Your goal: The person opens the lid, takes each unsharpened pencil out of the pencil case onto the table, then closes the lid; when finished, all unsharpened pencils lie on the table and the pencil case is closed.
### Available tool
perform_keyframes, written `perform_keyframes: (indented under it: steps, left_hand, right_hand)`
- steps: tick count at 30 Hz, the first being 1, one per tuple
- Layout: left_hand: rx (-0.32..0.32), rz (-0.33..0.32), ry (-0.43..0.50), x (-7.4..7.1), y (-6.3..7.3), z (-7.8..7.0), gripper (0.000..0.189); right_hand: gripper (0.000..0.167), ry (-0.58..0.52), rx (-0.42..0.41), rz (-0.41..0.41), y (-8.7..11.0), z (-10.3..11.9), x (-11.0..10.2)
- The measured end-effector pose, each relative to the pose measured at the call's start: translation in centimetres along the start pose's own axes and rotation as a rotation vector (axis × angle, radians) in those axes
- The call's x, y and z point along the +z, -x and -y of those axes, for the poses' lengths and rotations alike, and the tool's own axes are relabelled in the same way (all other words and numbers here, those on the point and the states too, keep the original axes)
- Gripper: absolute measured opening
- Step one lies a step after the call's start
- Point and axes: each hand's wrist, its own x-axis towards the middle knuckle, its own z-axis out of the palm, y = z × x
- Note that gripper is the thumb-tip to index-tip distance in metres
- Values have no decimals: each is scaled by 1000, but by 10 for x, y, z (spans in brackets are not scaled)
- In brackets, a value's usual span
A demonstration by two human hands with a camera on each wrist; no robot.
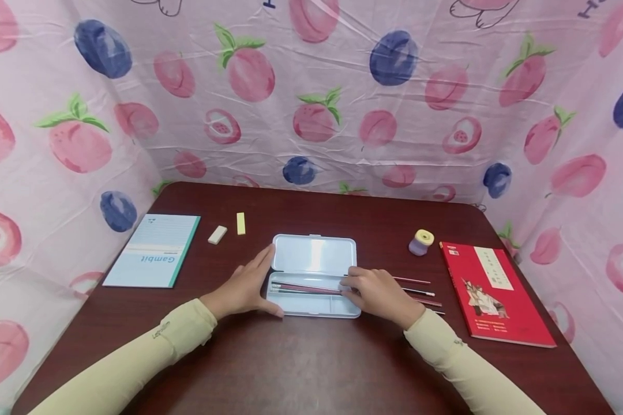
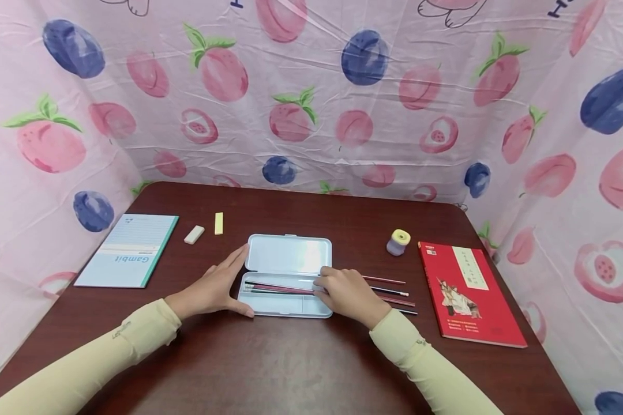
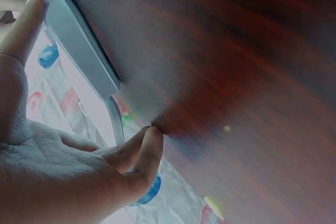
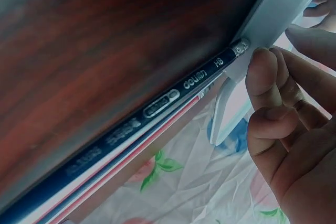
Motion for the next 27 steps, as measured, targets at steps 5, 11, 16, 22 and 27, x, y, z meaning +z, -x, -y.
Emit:
perform_keyframes:
  steps: [5,11,16,22,27]
  left_hand:
    - [-1,-1,5,-1,0,-1,149]
    - [0,-4,1,0,0,-1,149]
    - [-2,0,-3,1,0,0,150]
    - [2,-1,3,1,0,0,150]
    - [6,-1,2,-1,0,0,150]
  right_hand:
    - [13,-64,21,47,-8,-1,-3]
    - [16,-100,79,117,-17,-1,-7]
    - [12,-88,81,147,-20,-1,-6]
    - [12,-74,99,160,-24,-2,-3]
    - [10,-75,117,169,-26,1,-4]
